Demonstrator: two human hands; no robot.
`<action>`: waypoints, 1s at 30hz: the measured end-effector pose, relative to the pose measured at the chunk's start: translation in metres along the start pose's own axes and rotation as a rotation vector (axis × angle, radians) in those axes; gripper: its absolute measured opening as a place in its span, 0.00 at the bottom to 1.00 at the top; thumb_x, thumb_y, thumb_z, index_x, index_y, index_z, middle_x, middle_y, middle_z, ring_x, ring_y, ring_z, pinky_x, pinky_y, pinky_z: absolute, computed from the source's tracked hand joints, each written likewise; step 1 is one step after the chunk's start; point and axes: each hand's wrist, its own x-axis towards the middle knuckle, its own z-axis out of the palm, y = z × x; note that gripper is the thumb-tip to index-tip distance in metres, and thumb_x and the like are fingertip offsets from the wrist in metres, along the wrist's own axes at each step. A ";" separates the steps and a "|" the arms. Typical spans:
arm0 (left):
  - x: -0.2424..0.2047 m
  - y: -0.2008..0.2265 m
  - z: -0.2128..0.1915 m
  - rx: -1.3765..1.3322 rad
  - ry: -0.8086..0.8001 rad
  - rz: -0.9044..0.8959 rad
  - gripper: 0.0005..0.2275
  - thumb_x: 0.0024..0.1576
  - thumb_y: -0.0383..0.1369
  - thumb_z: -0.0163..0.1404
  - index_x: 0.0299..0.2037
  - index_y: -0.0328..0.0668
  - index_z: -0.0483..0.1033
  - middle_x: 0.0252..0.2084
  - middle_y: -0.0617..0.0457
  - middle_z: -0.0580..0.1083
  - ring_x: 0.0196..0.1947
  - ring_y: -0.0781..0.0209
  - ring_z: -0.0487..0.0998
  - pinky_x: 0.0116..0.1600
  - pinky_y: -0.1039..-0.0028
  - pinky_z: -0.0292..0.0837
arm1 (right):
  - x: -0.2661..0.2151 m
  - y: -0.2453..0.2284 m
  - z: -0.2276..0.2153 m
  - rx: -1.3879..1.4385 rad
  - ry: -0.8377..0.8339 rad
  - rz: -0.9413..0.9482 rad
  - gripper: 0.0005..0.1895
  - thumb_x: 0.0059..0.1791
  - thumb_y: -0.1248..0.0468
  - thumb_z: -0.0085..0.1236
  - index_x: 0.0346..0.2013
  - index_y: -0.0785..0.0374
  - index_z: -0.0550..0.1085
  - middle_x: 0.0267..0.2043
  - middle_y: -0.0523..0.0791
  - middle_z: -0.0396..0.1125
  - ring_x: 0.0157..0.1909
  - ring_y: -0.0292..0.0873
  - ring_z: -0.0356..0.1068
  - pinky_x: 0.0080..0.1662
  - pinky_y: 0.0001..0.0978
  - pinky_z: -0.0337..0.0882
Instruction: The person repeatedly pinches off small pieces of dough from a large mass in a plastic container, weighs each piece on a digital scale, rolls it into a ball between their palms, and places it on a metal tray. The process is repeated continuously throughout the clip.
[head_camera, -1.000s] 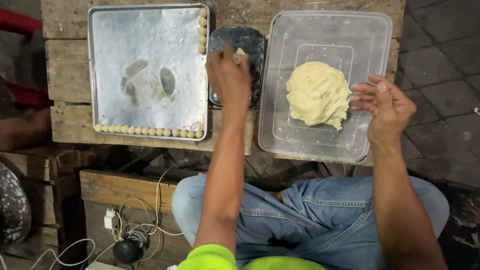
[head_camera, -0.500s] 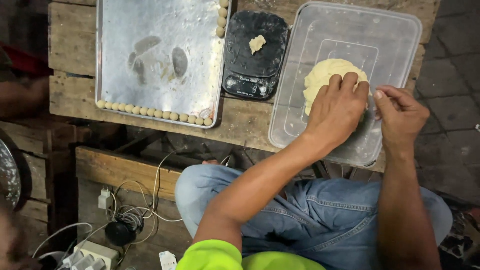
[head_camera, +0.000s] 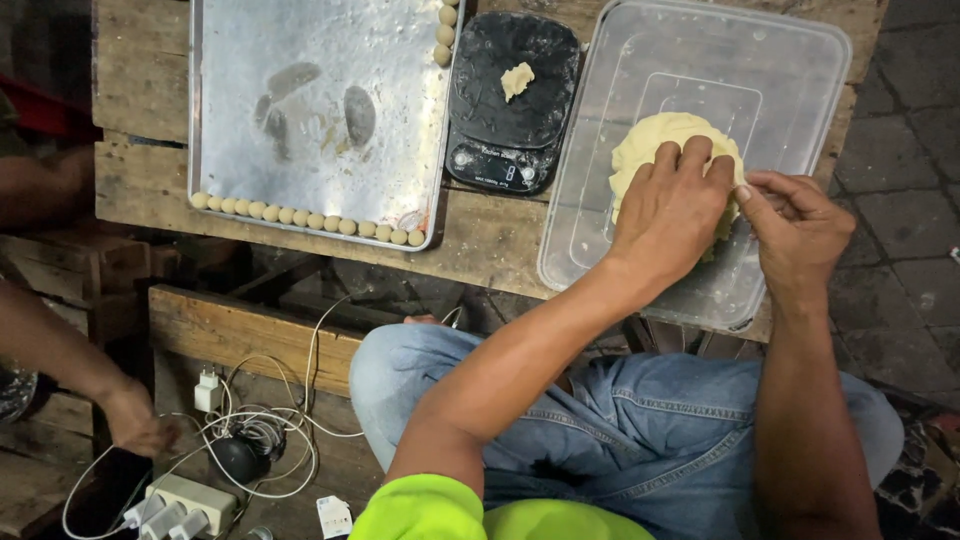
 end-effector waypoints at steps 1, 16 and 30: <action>0.000 -0.001 0.002 0.011 -0.008 -0.003 0.05 0.58 0.29 0.50 0.42 0.41 0.74 0.45 0.46 0.69 0.43 0.43 0.72 0.39 0.55 0.70 | 0.000 0.000 -0.001 -0.026 -0.010 -0.038 0.09 0.59 0.76 0.69 0.54 0.73 0.80 0.48 0.51 0.73 0.41 0.38 0.68 0.43 0.26 0.69; 0.002 -0.007 0.000 -0.023 -0.051 0.018 0.06 0.59 0.29 0.50 0.43 0.37 0.74 0.46 0.44 0.70 0.43 0.42 0.72 0.38 0.56 0.70 | -0.004 -0.022 0.002 -0.106 0.010 -0.112 0.07 0.59 0.78 0.71 0.51 0.73 0.81 0.47 0.53 0.74 0.45 0.43 0.71 0.46 0.29 0.69; 0.028 -0.177 -0.035 0.176 0.176 -0.579 0.14 0.57 0.35 0.59 0.52 0.42 0.77 0.55 0.39 0.66 0.47 0.42 0.69 0.36 0.57 0.78 | -0.007 -0.023 0.014 -0.094 0.119 -0.168 0.08 0.60 0.72 0.68 0.52 0.76 0.81 0.45 0.53 0.73 0.39 0.41 0.68 0.41 0.30 0.67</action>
